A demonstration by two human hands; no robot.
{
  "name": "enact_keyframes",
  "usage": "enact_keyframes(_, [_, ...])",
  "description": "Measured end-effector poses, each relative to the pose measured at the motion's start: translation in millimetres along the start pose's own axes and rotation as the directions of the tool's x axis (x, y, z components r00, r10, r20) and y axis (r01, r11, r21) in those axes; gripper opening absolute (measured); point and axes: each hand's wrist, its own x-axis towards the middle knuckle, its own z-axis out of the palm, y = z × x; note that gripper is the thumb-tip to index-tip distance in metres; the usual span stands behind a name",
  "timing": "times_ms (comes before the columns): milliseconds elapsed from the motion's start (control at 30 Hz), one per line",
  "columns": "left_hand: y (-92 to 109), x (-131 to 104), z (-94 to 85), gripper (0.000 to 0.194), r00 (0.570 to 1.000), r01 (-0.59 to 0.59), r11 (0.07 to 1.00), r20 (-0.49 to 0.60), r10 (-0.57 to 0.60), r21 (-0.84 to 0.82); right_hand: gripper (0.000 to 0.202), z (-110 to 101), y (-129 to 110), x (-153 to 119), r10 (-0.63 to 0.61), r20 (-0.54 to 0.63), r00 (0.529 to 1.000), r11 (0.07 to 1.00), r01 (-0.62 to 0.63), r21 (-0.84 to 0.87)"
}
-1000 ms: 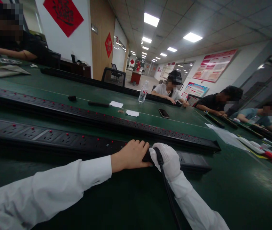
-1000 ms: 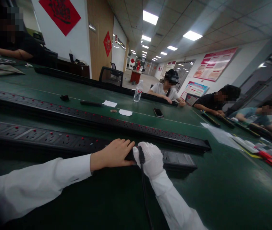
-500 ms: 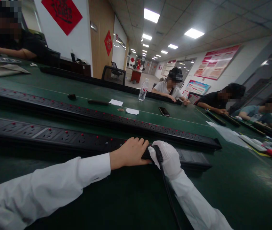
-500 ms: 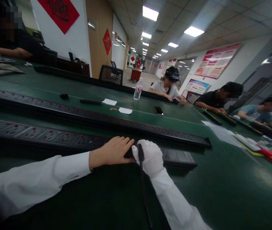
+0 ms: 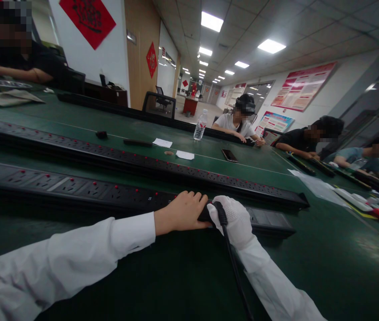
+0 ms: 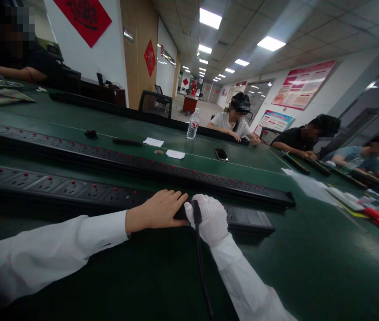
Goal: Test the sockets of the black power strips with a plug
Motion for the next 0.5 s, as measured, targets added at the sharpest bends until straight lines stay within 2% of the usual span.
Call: enact_keyframes(500, [0.5,0.4,-0.8,0.067,1.0,0.0,1.0,0.0,0.0,0.002,0.022,-0.5,-1.2,-0.5,0.012,-0.01,1.0,1.0,-0.012,0.016])
